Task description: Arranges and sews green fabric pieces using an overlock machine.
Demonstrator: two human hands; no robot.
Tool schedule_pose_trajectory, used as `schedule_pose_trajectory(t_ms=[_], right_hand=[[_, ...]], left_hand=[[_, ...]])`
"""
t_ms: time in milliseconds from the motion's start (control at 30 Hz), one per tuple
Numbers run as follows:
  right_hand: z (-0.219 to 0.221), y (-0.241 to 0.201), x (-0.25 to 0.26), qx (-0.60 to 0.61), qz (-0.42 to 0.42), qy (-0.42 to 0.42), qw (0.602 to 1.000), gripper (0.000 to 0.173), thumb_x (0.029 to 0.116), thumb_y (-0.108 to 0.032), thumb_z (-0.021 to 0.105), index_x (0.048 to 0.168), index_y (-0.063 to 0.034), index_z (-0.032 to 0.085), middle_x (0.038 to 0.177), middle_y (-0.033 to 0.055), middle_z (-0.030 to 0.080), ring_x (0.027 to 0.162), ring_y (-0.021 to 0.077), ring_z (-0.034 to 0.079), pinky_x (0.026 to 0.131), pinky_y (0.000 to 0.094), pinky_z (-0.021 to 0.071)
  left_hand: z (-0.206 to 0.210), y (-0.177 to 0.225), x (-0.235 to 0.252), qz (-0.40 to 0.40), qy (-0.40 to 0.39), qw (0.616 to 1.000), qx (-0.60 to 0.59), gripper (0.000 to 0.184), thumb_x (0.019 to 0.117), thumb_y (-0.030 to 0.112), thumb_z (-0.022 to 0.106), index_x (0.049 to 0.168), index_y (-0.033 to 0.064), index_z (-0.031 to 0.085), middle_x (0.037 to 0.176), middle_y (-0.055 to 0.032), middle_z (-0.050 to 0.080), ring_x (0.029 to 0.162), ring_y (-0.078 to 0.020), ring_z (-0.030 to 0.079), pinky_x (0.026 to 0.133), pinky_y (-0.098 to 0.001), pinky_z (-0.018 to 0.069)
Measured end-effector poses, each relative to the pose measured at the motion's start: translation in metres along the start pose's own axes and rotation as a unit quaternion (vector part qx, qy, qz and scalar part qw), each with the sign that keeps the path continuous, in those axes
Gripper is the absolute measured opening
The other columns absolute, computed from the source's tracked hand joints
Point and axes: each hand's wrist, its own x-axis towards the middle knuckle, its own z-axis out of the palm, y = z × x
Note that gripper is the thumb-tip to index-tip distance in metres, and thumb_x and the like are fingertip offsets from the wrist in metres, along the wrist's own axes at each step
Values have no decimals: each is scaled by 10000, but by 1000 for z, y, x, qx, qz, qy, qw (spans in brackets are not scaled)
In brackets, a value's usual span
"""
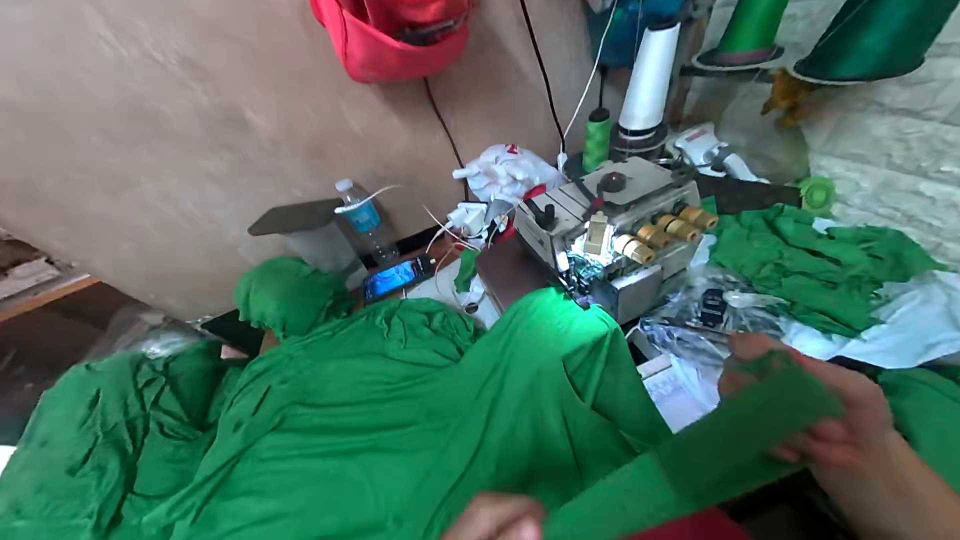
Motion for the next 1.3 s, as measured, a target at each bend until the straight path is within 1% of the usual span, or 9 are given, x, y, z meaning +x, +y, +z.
schedule_pose_trajectory(t_ms=[100,200,300,433,600,767,867,1100,1300], right_hand=[[9,15,7,-249,93,-41,963,239,1050,-363,537,1014,-206,715,783,-123,696,613,-58,624,531,141,533],[12,43,20,-380,77,-113,915,263,1076,-215,501,963,-34,656,681,1,656,546,0,607,507,164,517],[0,46,27,-408,8,-60,911,235,1048,-194,564,955,-12,682,660,-21,599,560,-57,518,527,94,427],[-17,49,21,-394,27,0,919,236,1030,-209,599,993,-3,707,650,-30,589,549,-84,500,522,74,422],[-28,66,5,-289,70,16,954,257,1093,-216,475,1108,-17,638,790,-23,689,555,-53,563,509,120,482],[-43,85,0,-309,-63,225,922,147,965,-229,699,911,-94,716,1054,-39,661,849,-56,633,713,123,562],[-56,84,5,-331,-43,283,899,213,914,-254,740,830,-60,709,1259,65,662,1018,-1,654,810,161,565],[-61,71,-7,-340,-17,218,915,235,948,-280,707,835,-75,726,1026,-18,676,908,-73,612,764,85,522],[-69,68,2,-315,42,224,922,161,911,-202,699,816,-74,677,834,-54,658,739,-63,588,652,107,496]], left_hand=[[29,-9,33,-127,-17,973,191,740,1051,621,302,1058,27,743,934,-66,754,815,-108,706,756,-362,585],[54,-21,68,-20,-16,999,-23,732,979,710,365,1272,123,690,1127,47,742,1031,16,672,931,-218,544],[57,-29,83,4,35,992,-124,381,920,525,687,1107,192,689,918,80,744,778,14,690,690,-181,575],[34,-18,82,9,132,991,25,132,945,265,725,1001,145,731,846,67,763,772,-2,718,729,-184,595],[12,9,107,64,171,944,273,214,1017,261,631,1000,77,740,919,50,739,846,18,688,777,-156,583],[13,23,169,101,206,829,511,235,1006,244,625,953,77,781,873,-25,740,831,-53,676,798,-183,534],[13,3,194,68,214,822,524,221,994,242,633,932,93,784,881,-30,746,853,-85,699,817,-226,552],[6,-3,190,3,217,878,427,179,980,217,626,920,103,749,978,13,724,985,-4,648,880,-164,510],[18,-5,198,-6,260,823,506,171,977,187,611,930,98,749,926,-10,716,907,-29,653,829,-163,509]])
